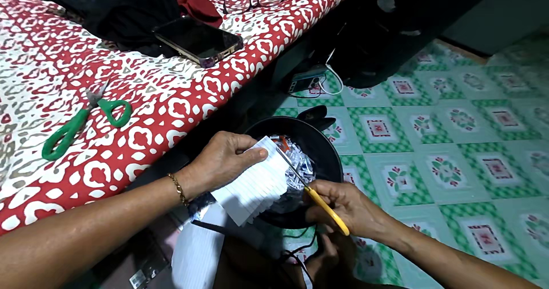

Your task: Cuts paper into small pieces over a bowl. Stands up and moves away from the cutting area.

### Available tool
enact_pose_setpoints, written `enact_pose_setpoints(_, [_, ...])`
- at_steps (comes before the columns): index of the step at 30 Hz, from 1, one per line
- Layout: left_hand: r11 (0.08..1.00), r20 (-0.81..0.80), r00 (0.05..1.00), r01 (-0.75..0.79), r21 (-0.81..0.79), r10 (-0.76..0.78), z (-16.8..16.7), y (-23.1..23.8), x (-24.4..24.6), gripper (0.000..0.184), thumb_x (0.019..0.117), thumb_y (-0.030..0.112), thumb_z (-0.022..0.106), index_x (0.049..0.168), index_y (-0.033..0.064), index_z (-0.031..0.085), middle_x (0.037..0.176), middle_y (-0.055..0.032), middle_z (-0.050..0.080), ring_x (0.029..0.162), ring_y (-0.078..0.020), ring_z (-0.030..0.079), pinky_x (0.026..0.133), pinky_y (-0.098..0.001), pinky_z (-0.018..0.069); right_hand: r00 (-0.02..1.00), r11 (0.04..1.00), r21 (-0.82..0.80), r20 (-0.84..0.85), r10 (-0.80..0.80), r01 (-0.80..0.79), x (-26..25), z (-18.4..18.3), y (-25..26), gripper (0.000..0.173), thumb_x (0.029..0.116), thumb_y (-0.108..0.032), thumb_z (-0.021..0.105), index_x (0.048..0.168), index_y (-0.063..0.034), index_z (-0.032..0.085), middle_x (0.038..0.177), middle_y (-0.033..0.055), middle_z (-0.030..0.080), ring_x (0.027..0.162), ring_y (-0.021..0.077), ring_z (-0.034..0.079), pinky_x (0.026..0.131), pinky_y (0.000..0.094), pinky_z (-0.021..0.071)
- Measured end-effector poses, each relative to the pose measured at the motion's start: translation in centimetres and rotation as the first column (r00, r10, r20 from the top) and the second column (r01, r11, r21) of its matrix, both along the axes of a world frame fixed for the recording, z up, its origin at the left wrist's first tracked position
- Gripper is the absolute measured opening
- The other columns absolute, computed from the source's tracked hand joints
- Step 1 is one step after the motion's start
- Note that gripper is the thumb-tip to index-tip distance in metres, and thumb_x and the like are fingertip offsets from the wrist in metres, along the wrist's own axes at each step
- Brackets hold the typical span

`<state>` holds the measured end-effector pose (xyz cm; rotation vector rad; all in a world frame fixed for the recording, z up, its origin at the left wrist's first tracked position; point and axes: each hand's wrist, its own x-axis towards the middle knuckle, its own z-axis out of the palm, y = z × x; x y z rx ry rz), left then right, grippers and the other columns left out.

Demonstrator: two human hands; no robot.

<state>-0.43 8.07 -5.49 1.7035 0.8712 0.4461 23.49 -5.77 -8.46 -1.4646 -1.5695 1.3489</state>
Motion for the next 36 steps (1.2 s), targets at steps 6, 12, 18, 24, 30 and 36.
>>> enact_pose_setpoints(6, [0.998, 0.001, 0.999, 0.033, -0.047, -0.033, -0.2, 0.0, 0.0, 0.020, 0.0973, 0.007, 0.067, 0.078, 0.0048, 0.070, 0.059, 0.0039, 0.061, 0.050, 0.0035, 0.053, 0.048, -0.0121, 0.0429, 0.991, 0.999, 0.040, 0.135, -0.011, 0.006, -0.4, -0.4, 0.0, 0.031, 0.0867, -0.028, 0.075, 0.101, -0.0011, 0.068, 0.064, -0.0086, 0.054, 0.056, -0.0079, 0.047, 0.053, 0.0104, 0.0393])
enact_pose_setpoints(12, [0.996, -0.009, 0.998, 0.061, -0.070, -0.062, 0.0, 0.0, 0.0, 0.023, 0.0970, 0.005, 0.067, 0.075, 0.0047, 0.069, 0.056, 0.0052, 0.057, 0.048, 0.0044, 0.049, 0.046, -0.0116, 0.0388, 0.979, 0.993, 0.116, 0.206, 0.000, -0.025, -0.7, -0.9, 0.1, 0.034, 0.0871, -0.031, 0.074, 0.100, 0.0006, 0.068, 0.063, -0.0063, 0.052, 0.056, -0.0069, 0.043, 0.053, 0.0109, 0.0352])
enact_pose_setpoints(18, [0.994, -0.027, 0.998, 0.054, -0.092, -0.057, -0.1, -0.1, 0.0, 0.021, 0.0968, 0.006, 0.067, 0.075, 0.0045, 0.069, 0.057, 0.0050, 0.058, 0.048, 0.0044, 0.050, 0.047, -0.0116, 0.0399, 0.983, 0.989, 0.146, 0.181, -0.021, -0.005, -1.0, -1.1, 0.0, 0.034, 0.0870, -0.030, 0.074, 0.098, 0.0017, 0.068, 0.061, -0.0058, 0.052, 0.054, -0.0072, 0.045, 0.052, 0.0097, 0.0371])
enact_pose_setpoints(24, [0.991, -0.051, 0.997, 0.044, -0.128, -0.050, 0.1, -0.1, 0.0, 0.019, 0.0970, 0.006, 0.067, 0.078, 0.0046, 0.071, 0.058, 0.0049, 0.060, 0.050, 0.0043, 0.051, 0.047, -0.0116, 0.0401, 0.990, 0.993, 0.119, 0.142, -0.009, -0.008, -1.5, -0.8, 0.1, 0.032, 0.0877, -0.027, 0.074, 0.099, 0.0027, 0.067, 0.064, -0.0037, 0.056, 0.055, -0.0064, 0.047, 0.053, 0.0099, 0.0387])
enact_pose_setpoints(30, [0.986, -0.068, 0.995, 0.056, -0.156, -0.068, 0.2, -0.2, 0.1, 0.020, 0.0960, 0.004, 0.068, 0.076, 0.0050, 0.070, 0.058, 0.0062, 0.059, 0.050, 0.0051, 0.050, 0.048, -0.0111, 0.0399, 0.989, 0.997, 0.070, 0.148, 0.029, -0.040, -1.4, -0.4, 0.3, 0.034, 0.0894, -0.028, 0.074, 0.102, 0.0026, 0.067, 0.067, -0.0028, 0.056, 0.057, -0.0051, 0.047, 0.055, 0.0115, 0.0384])
enact_pose_setpoints(36, [0.962, -0.086, 0.988, 0.101, -0.254, -0.127, 0.6, 0.0, 0.0, 0.016, 0.0966, 0.007, 0.068, 0.081, 0.0060, 0.071, 0.062, 0.0064, 0.063, 0.054, 0.0045, 0.056, 0.052, -0.0111, 0.0447, 0.997, 0.998, 0.067, 0.078, -0.010, 0.005, -1.4, -0.5, 0.4, 0.029, 0.0895, -0.026, 0.073, 0.099, 0.0005, 0.066, 0.065, -0.0085, 0.054, 0.056, -0.0087, 0.048, 0.055, 0.0090, 0.0399])
